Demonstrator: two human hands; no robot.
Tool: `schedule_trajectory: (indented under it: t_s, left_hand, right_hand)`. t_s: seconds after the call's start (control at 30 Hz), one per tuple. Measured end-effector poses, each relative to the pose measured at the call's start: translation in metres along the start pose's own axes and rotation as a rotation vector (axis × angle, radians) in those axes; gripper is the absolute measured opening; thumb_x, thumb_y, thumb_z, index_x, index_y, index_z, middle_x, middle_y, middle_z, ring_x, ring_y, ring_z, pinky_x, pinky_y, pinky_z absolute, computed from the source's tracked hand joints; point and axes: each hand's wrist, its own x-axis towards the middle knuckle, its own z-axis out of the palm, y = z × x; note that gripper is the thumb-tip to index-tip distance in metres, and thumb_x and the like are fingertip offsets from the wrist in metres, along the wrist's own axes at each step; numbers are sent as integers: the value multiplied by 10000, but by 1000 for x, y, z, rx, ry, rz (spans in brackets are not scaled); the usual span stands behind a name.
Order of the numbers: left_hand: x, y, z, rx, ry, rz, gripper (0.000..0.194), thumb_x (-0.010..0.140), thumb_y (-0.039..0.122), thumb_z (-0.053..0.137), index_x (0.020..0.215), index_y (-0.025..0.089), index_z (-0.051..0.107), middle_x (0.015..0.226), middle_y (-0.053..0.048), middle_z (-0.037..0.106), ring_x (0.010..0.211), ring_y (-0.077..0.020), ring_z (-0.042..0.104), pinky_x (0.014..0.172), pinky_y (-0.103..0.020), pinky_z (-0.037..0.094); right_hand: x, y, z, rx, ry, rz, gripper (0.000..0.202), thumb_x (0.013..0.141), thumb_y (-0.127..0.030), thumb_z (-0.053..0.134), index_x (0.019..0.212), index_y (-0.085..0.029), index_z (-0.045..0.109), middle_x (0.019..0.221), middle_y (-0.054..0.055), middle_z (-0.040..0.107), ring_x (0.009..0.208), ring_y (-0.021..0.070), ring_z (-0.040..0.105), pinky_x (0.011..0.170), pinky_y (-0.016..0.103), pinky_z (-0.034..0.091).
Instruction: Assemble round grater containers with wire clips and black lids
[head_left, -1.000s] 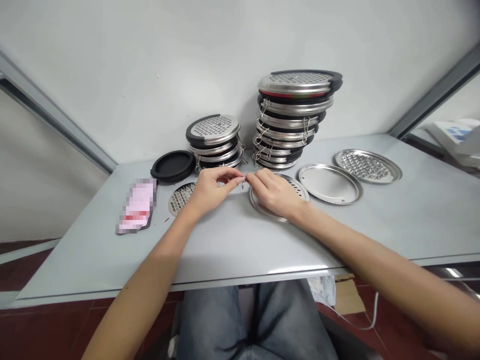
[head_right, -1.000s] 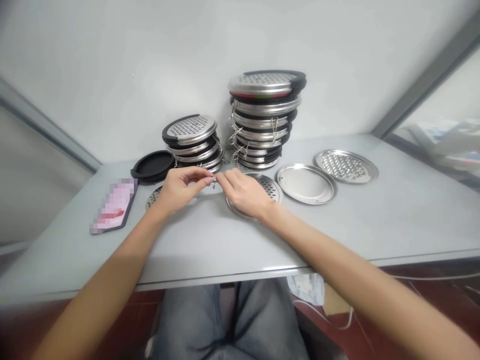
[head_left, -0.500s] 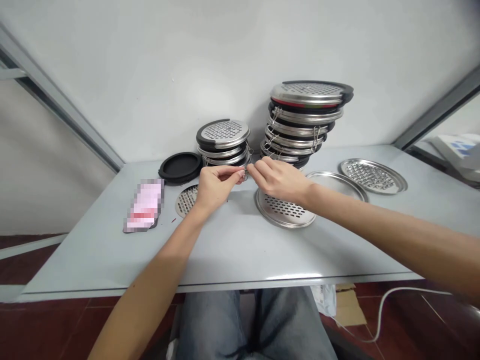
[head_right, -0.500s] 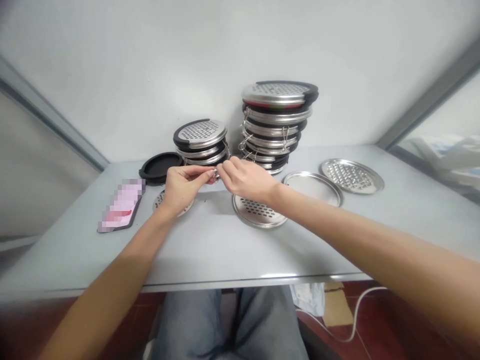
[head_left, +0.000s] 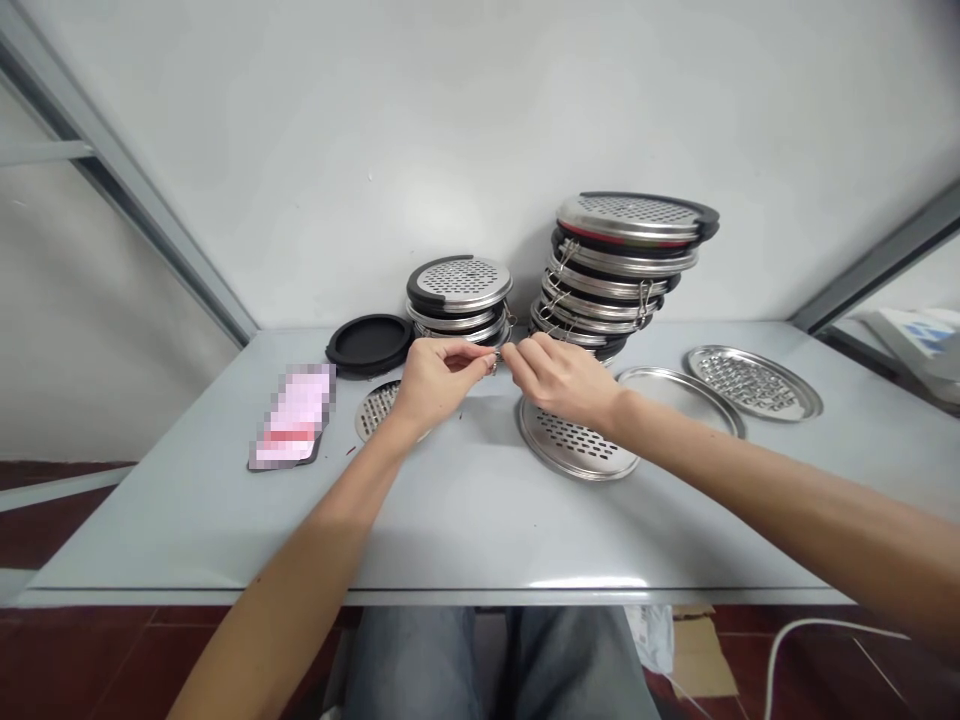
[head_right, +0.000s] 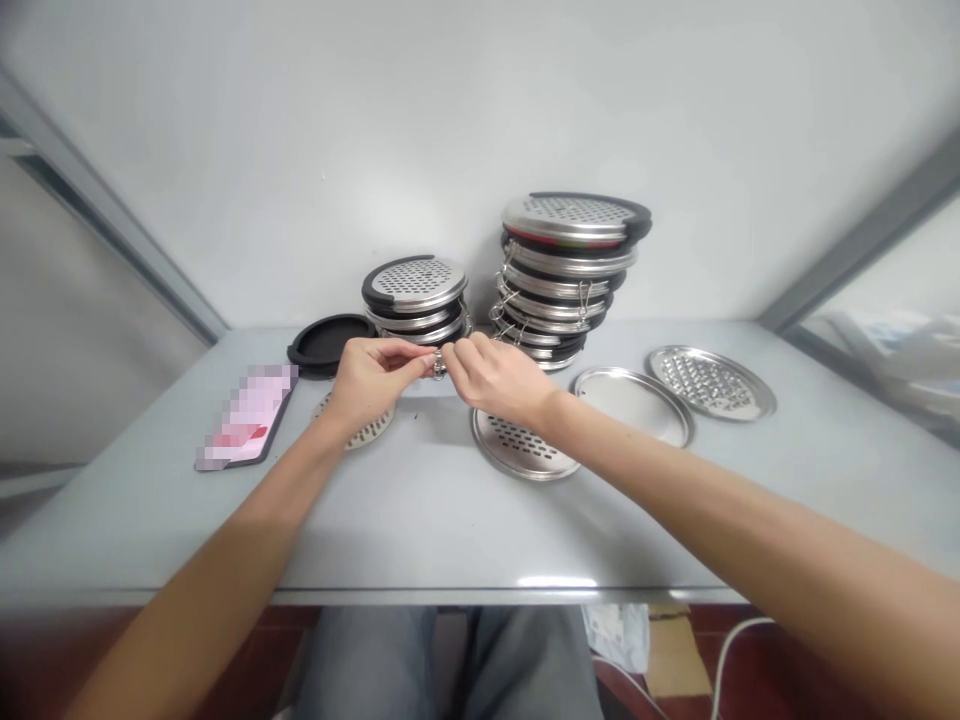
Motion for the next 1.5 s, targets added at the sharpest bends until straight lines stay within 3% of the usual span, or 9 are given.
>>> schedule_trajectory:
  t_s: [0.4, 0.73, 1.17, 1.37, 1.5]
  left_hand:
    - [3, 1, 2, -48, 25, -15, 123, 684, 230, 756, 743, 124, 739, 713, -54, 738, 664, -180, 699, 667, -304, 596]
    - [1, 3, 3, -191, 4, -142, 221, 649, 292, 801, 739, 108, 720, 658, -52, 720, 630, -193, 713, 680, -360, 630]
    - [-1, 0, 4, -56, -84, -148, 243, 701, 359, 772, 732, 126, 712, 677, -69, 718, 671, -201, 711, 646, -322, 591]
    - [-1, 0, 1, 82, -88, -130, 201, 710, 335, 756, 697, 141, 705, 683, -52, 707, 652, -165, 660, 621, -282, 536]
    - [2, -4, 3, 49, 3, -163, 165, 710, 288, 736, 704, 129, 692, 650, -35, 686, 618, -134, 629, 592, -244, 511]
  right_hand:
    - [5, 2, 0, 30, 10, 17, 302, 939, -59, 324, 776, -150, 562, 623, 35, 433, 599, 173, 357, 513, 316, 269]
    - [4, 1, 3, 82, -4, 41, 276, 930, -56, 336, 793, -154, 554, 644, 39, 447, 616, 174, 376, 512, 311, 273]
    - [-9, 4, 3, -4, -63, -64, 289, 921, -21, 316, 852, -135, 572, 666, 43, 467, 634, 181, 382, 528, 303, 271]
    - [-13, 9, 4, 120, -109, -61, 281, 918, -21, 317, 985, -128, 568, 759, 60, 527, 703, 187, 446, 565, 298, 315]
    - [-16, 6, 9, 228, -30, 53, 285, 953, -107, 342, 1180, -119, 515, 884, 93, 603, 785, 201, 517, 641, 311, 391]
